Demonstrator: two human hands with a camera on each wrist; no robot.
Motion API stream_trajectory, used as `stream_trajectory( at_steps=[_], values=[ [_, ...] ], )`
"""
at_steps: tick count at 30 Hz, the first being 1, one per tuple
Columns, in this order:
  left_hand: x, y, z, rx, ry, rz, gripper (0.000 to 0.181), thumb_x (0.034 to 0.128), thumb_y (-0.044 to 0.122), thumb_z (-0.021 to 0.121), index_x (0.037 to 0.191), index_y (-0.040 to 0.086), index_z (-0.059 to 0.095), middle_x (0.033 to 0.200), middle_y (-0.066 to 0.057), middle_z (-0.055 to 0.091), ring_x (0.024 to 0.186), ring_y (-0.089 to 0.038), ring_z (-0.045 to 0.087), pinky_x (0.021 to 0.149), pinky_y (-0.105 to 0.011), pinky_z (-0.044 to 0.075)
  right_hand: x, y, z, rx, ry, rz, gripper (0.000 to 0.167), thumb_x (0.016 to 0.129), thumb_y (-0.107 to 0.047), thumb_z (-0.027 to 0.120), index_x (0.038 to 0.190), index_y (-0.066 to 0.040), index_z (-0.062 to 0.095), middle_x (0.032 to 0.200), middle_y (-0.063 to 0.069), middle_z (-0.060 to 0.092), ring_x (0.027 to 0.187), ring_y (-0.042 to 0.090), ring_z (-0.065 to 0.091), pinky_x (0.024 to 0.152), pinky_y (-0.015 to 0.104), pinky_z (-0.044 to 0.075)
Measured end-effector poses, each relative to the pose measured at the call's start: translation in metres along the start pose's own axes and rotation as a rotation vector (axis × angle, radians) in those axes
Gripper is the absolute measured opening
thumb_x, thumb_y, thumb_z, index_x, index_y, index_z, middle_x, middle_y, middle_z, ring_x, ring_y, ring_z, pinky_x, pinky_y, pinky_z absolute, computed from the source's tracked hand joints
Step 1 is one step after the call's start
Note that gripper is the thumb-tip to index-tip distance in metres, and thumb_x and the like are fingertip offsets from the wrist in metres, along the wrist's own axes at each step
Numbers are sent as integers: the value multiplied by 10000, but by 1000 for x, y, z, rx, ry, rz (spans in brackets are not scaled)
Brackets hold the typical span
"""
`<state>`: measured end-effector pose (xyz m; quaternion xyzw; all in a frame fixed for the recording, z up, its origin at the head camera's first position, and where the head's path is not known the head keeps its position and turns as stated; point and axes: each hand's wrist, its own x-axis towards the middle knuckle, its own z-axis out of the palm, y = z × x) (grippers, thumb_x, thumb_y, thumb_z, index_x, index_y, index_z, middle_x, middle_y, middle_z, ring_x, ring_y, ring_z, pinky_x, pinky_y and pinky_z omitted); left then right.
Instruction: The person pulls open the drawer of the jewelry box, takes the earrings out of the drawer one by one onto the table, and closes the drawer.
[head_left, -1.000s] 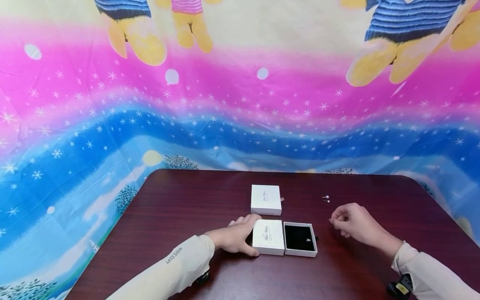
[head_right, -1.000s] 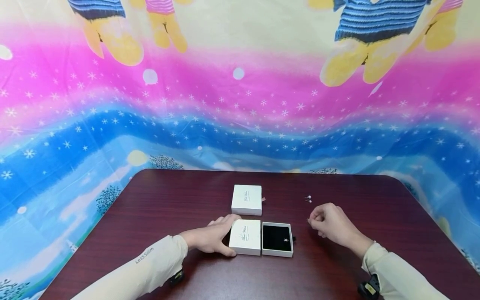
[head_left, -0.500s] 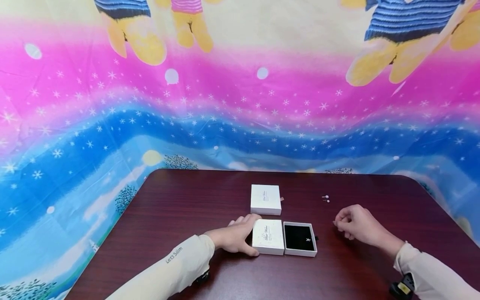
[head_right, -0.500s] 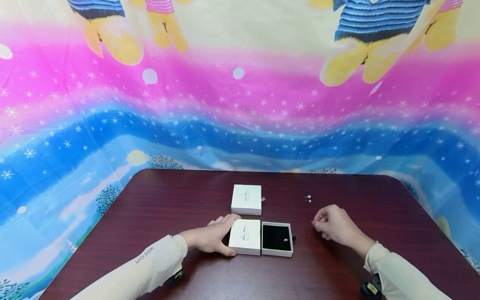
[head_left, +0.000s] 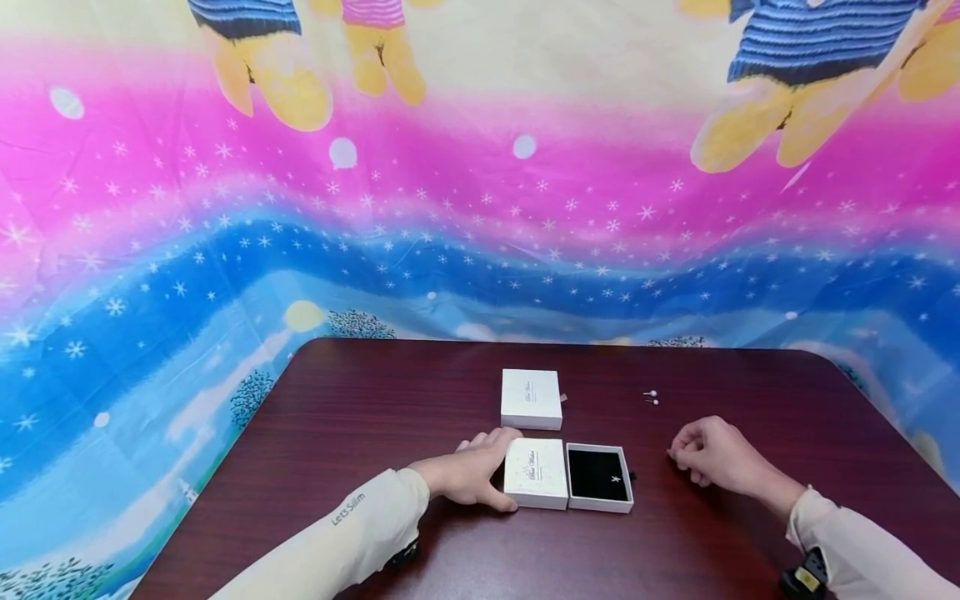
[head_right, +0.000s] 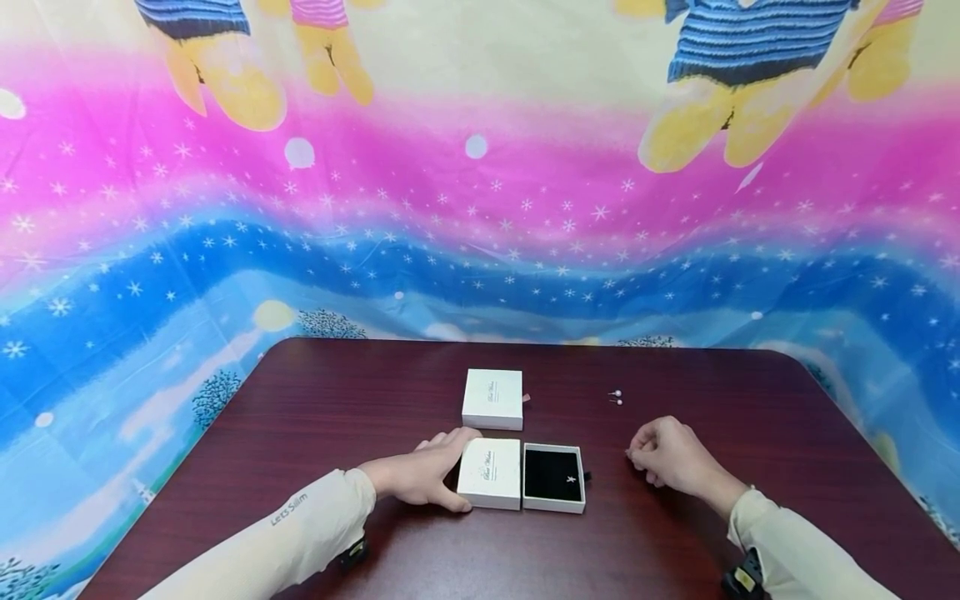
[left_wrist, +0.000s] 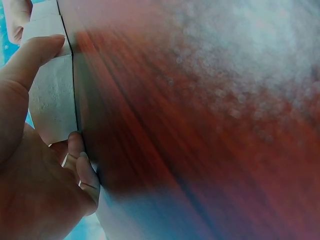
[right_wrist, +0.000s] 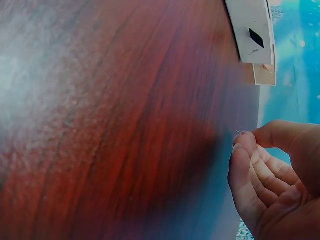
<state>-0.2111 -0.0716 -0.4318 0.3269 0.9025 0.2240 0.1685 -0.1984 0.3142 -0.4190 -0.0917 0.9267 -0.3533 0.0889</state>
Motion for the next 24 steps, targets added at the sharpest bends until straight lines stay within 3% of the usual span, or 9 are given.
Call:
stream_trajectory(
  at_steps=[9,24],
  values=[
    [0,-1,0,-5,-2,-2,844,777,356,846,1429,190,337,1311,27,499,1103,-121,417,890,-261,305,1,7,2,10,-1,-19,95,926,-45,630,879,3,697,697,53,664,541,127,583,513,300,528],
    [-1,2,-2,-4,1,-1,847,775,347,852,1426,176,339,1315,17,503,1117,-139,427,889,-265,310,-2,7,-1,22,-13,27,132,930,-36,606,933,26,722,714,51,682,551,144,595,521,306,538]
  ],
)
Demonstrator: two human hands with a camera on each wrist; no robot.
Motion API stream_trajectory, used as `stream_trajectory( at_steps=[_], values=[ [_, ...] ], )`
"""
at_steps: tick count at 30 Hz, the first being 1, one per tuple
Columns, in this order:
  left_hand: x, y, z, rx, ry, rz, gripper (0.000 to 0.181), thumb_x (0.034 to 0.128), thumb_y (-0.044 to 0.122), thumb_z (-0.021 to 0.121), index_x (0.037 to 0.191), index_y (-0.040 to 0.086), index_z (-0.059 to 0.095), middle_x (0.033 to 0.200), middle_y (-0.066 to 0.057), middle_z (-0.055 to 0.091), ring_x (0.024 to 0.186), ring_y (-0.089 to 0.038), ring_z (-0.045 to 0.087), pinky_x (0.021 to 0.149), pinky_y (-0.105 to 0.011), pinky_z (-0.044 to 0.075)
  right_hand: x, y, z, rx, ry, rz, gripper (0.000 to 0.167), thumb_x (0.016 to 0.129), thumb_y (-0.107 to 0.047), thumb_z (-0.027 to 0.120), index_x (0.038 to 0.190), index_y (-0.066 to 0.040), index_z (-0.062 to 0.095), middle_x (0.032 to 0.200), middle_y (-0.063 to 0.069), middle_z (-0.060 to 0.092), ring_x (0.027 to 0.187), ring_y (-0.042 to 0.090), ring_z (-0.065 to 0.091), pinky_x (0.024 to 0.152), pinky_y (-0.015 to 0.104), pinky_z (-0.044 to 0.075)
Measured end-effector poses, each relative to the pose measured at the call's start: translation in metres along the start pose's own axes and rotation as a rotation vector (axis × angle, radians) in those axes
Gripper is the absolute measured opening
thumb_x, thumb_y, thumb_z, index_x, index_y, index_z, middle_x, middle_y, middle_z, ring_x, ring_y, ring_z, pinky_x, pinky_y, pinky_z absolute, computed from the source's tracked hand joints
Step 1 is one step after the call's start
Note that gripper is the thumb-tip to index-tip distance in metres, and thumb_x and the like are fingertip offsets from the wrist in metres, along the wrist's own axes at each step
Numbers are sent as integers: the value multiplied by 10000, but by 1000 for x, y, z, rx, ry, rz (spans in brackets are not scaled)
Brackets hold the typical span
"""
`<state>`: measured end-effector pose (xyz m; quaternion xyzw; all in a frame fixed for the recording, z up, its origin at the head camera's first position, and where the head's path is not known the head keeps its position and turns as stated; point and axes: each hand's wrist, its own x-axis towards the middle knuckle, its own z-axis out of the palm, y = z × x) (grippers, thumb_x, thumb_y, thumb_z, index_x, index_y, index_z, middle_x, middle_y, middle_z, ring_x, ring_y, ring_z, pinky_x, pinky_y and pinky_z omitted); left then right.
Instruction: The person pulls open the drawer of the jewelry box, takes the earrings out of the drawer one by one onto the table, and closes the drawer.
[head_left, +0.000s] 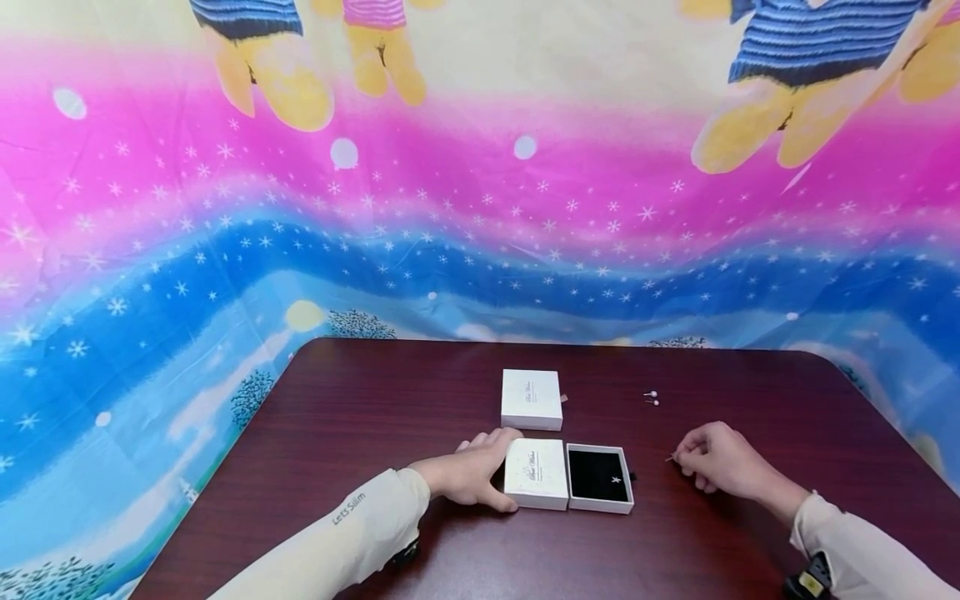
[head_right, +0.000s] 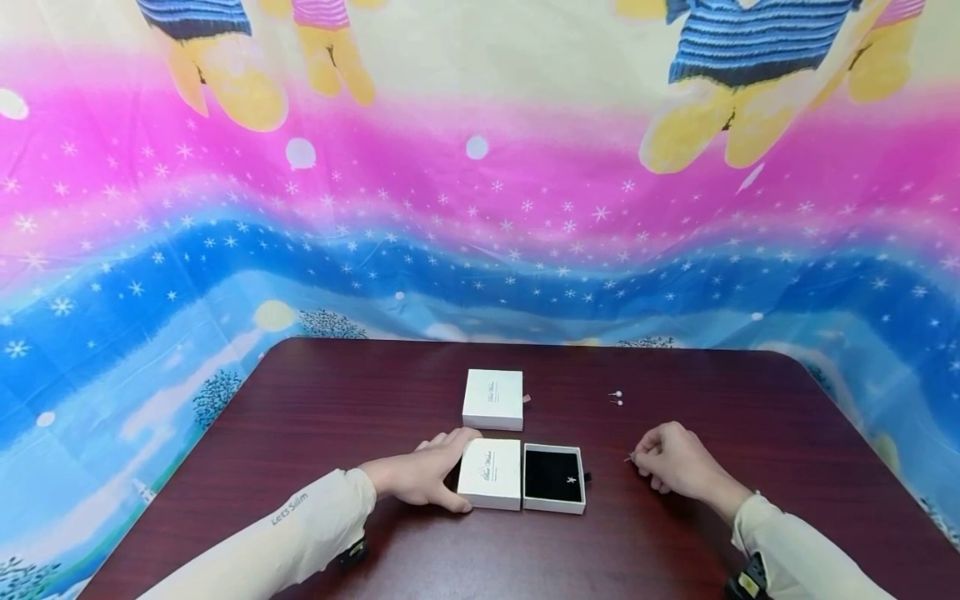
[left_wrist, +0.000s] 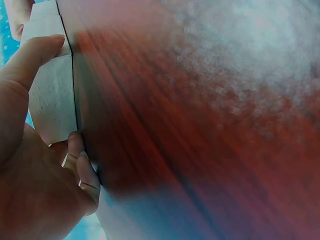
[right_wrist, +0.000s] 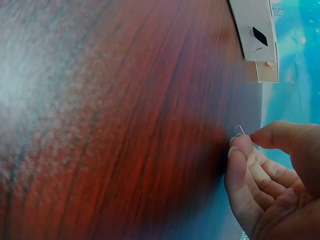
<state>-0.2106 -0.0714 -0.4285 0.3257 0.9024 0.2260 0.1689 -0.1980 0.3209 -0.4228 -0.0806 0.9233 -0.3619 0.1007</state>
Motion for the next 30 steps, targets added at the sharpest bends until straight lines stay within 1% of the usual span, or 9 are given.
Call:
stream_trajectory(
  at_steps=[7,11,15,23,30],
  values=[
    [-1,1,1,-1,6,-8,844,768,344,858,1418,190,343,1307,26,503,1093,-126,422,876,-262,309,0,0,1,-2,12,22,128,930,-35,605,948,28,714,716,56,675,554,154,590,518,311,534],
    [0,0,1,2,7,-8,849,766,346,859,1422,192,342,1314,28,504,1093,-126,424,870,-261,311,0,0,4,-6,33,40,149,923,-56,619,1009,36,698,738,50,678,553,161,597,522,315,539],
    [1,-1,2,3,8,-7,859,764,350,857,1432,194,341,1335,24,503,1086,-126,425,866,-260,312,-1,1,5,-5,53,36,187,915,-53,615,1061,47,678,761,50,685,549,165,600,521,318,541],
    [2,-3,4,8,6,-11,860,764,360,852,1436,201,339,1344,30,500,1067,-109,417,864,-252,311,-1,2,6,-3,58,8,137,928,-31,595,985,6,714,720,56,651,537,136,584,521,305,537],
    [2,-3,3,1,6,-11,858,759,352,859,1427,203,342,1336,33,501,1070,-113,418,867,-260,310,-2,2,5,4,57,1,131,942,-31,601,967,-5,727,714,66,651,545,132,587,526,304,541]
  ],
)
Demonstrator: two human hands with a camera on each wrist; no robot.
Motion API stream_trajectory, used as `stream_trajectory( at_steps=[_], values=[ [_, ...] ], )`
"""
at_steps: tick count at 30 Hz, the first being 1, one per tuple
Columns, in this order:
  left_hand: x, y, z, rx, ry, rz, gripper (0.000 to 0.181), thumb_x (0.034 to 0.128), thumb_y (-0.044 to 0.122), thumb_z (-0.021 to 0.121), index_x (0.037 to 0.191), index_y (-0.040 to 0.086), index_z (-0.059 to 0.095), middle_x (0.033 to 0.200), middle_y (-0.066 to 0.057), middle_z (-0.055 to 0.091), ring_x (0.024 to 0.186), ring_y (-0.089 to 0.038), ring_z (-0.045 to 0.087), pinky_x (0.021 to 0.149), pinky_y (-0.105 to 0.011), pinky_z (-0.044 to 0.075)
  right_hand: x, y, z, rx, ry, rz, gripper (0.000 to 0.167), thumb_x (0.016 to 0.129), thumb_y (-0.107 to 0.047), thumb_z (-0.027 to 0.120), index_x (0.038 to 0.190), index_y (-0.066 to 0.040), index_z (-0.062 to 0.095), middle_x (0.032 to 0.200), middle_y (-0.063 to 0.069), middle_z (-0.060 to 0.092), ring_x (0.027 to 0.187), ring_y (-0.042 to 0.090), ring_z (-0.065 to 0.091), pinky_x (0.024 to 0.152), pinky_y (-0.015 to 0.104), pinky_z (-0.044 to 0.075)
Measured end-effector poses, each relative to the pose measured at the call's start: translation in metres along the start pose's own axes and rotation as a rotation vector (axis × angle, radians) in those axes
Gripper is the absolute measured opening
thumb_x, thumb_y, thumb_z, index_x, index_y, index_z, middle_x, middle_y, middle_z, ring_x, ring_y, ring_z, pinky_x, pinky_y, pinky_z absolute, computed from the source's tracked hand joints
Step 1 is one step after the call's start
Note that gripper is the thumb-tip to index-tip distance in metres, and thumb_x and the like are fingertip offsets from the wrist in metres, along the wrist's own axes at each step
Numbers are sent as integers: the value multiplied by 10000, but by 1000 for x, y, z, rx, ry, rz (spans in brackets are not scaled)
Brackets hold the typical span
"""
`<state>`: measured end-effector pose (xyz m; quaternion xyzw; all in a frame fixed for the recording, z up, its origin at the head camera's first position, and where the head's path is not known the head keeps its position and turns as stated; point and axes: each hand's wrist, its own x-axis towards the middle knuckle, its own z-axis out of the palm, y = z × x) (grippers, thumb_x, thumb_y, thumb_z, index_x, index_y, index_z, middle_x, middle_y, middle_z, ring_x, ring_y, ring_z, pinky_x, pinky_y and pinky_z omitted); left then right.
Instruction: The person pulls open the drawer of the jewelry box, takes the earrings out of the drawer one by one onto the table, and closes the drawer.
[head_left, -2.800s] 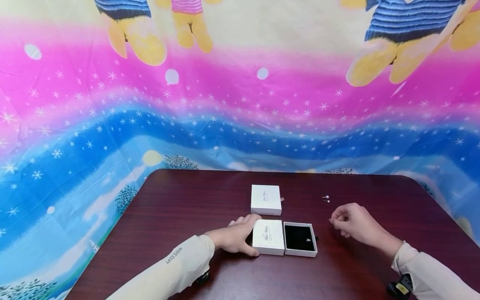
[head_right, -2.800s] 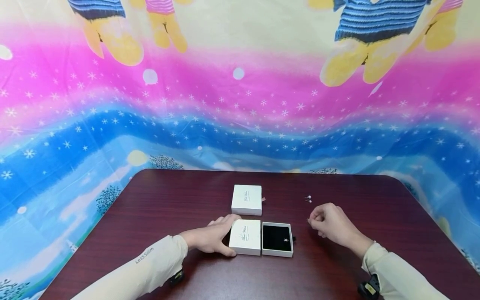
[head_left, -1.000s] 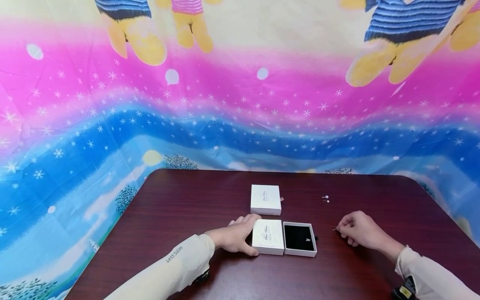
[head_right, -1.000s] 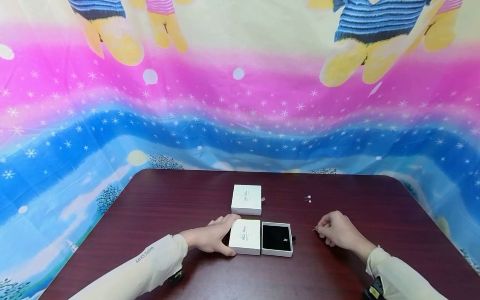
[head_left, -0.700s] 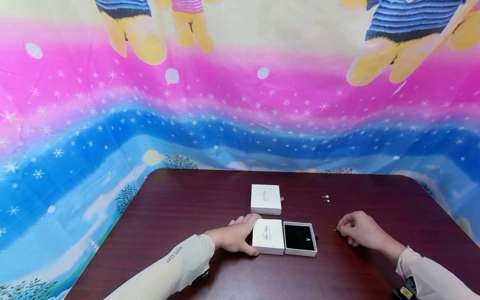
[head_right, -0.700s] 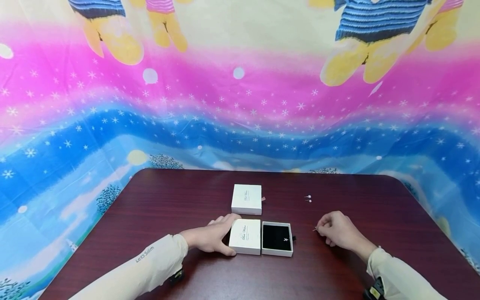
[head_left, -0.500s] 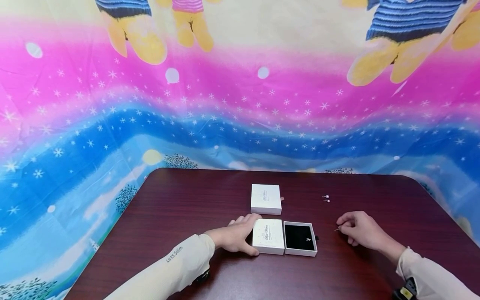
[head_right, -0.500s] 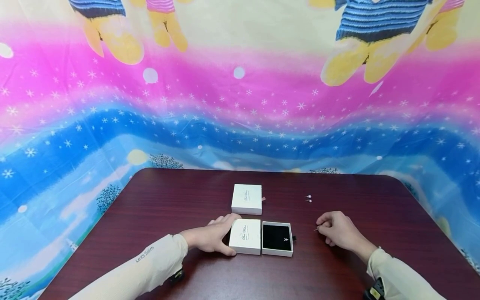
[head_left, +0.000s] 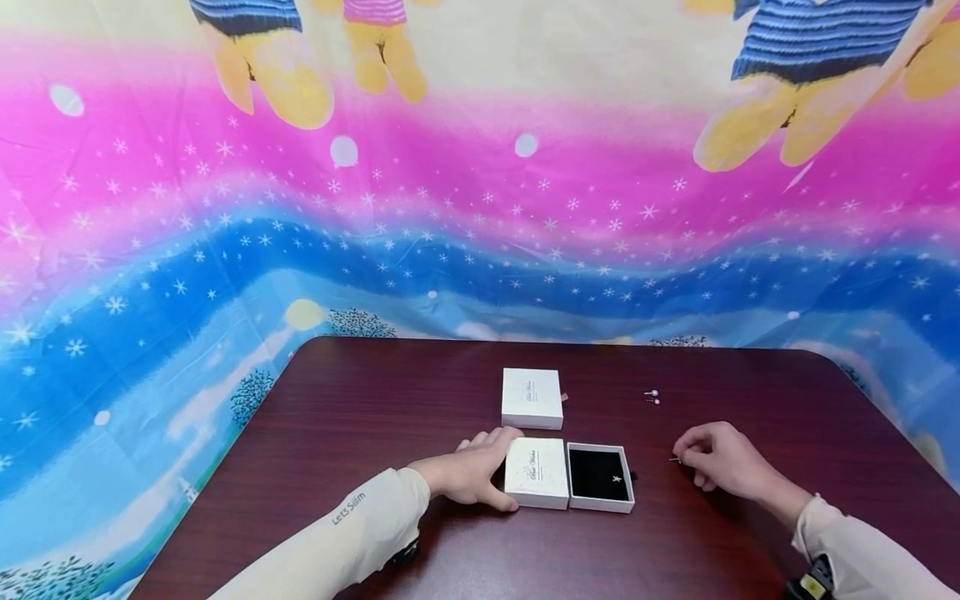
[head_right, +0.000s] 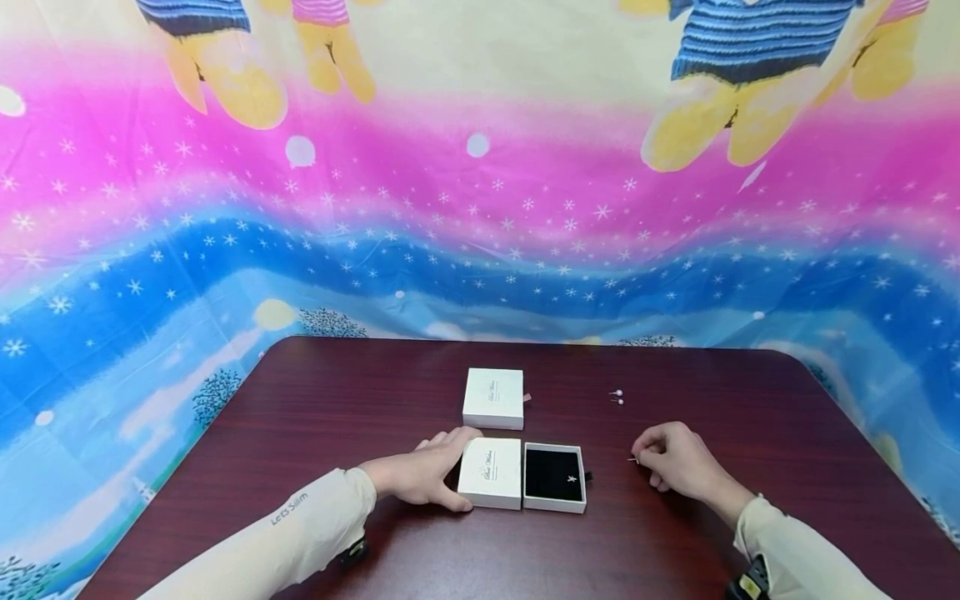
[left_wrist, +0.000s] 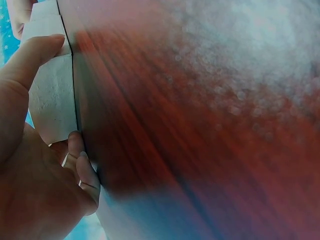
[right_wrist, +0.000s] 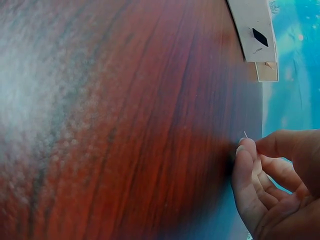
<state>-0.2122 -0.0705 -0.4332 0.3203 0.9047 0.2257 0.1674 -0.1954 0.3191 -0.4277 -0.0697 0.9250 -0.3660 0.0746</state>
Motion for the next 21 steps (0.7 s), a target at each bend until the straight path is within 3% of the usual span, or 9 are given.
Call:
stream_trajectory(
  at_steps=[21],
  values=[
    [-1,1,-1,-2,-10,2,874,761,352,855,1443,186,332,1361,9,493,1093,-130,418,879,-271,310,2,2,-2,24,-17,-23,154,986,-56,602,1019,17,733,719,77,629,558,112,595,540,297,549]
  ],
)
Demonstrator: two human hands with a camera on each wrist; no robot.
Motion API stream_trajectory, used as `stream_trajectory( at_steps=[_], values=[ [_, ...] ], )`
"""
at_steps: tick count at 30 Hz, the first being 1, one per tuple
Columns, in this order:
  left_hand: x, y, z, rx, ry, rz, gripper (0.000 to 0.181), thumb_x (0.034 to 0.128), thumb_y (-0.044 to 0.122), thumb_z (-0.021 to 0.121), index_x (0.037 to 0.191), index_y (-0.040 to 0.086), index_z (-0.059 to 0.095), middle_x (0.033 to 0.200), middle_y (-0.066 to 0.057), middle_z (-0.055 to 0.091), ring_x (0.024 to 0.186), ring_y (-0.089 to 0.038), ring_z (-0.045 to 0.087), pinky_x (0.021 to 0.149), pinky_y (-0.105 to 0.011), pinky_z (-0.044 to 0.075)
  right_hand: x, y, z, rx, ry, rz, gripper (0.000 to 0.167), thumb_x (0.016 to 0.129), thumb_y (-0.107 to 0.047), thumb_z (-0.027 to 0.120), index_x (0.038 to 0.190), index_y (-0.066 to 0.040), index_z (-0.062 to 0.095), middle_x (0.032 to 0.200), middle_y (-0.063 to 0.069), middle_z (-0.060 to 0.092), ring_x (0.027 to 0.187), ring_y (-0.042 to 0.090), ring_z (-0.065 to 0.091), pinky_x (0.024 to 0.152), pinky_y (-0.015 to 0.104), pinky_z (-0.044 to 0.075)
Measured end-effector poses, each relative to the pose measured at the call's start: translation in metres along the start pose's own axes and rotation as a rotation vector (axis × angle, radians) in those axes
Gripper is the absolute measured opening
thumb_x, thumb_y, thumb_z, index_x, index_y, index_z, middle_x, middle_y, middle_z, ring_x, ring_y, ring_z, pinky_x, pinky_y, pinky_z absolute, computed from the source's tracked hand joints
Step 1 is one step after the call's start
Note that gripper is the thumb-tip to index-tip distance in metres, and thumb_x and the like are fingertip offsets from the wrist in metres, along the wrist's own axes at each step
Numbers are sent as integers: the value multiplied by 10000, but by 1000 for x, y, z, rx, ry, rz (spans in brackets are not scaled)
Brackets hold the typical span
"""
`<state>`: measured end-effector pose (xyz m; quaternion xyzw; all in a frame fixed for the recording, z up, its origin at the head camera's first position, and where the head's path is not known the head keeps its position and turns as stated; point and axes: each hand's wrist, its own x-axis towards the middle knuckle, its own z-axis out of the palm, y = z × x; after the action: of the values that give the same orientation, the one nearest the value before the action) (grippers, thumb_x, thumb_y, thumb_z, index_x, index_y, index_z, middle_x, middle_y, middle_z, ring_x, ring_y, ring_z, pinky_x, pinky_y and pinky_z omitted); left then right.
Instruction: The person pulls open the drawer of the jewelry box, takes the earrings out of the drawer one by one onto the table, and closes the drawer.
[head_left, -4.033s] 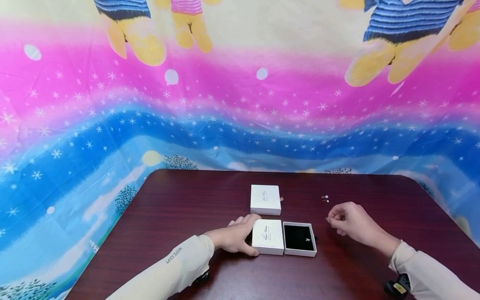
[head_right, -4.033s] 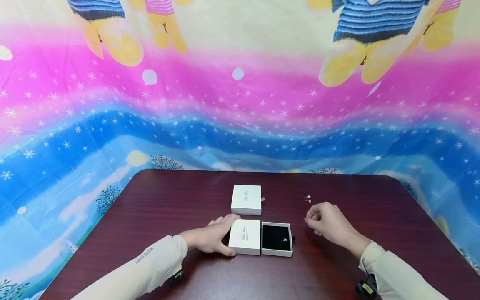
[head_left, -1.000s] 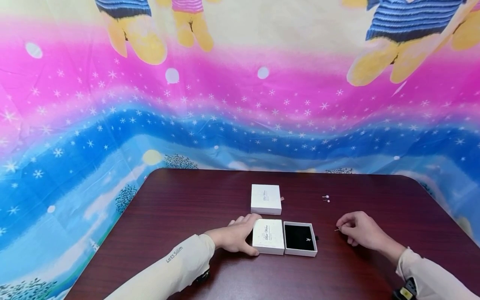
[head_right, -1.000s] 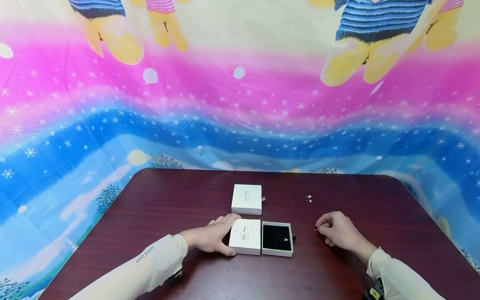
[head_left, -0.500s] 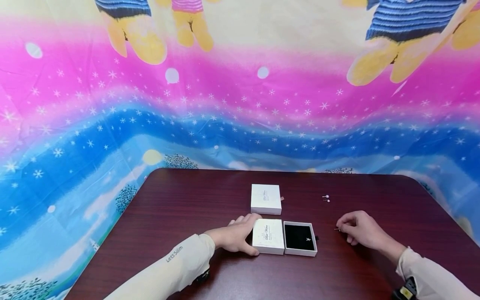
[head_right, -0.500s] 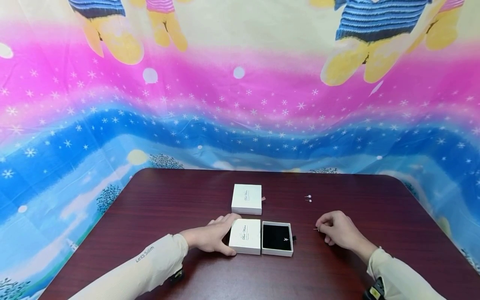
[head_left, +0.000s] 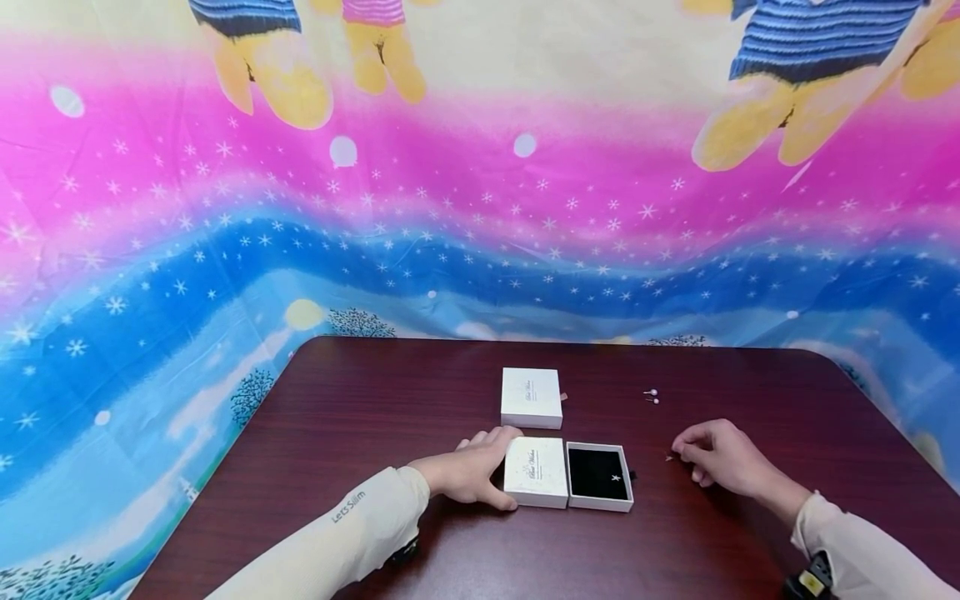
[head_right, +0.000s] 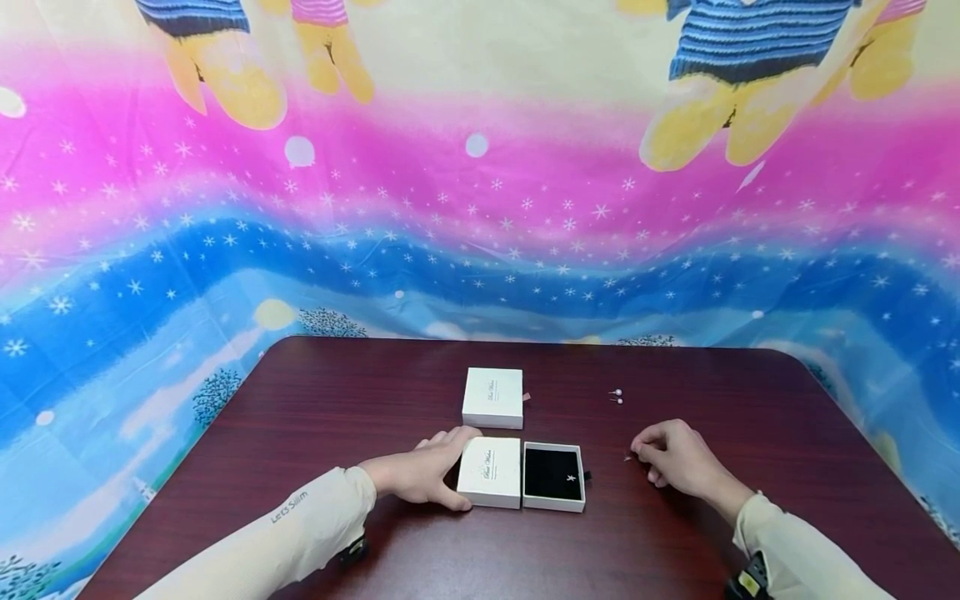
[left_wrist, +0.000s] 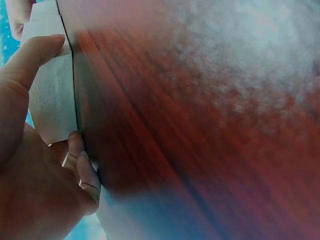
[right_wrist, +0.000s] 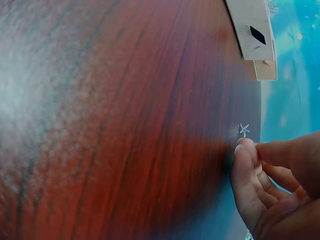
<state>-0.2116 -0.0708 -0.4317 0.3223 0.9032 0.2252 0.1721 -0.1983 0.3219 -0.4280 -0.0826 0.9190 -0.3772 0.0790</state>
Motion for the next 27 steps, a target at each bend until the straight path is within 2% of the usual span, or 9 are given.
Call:
stream_trajectory(
  at_steps=[10,15,27],
  values=[
    [0,-1,0,0,3,4,863,763,346,855,1437,185,340,1347,15,497,1096,-132,421,884,-275,310,1,-8,10,-112,66,34,188,911,-268,748,860,-90,716,642,8,623,531,131,581,509,289,502],
    [0,-1,1,1,2,2,854,763,351,851,1431,200,340,1340,29,497,1078,-113,412,875,-262,306,1,-10,12,-145,76,43,155,903,-222,750,867,-78,704,669,4,624,541,133,570,513,282,484],
    [1,-1,0,5,3,2,859,769,361,844,1441,197,335,1356,25,496,1096,-115,415,884,-259,305,0,-6,7,-91,51,55,116,894,-98,723,955,-6,687,743,46,660,589,160,588,538,298,522]
  ],
)
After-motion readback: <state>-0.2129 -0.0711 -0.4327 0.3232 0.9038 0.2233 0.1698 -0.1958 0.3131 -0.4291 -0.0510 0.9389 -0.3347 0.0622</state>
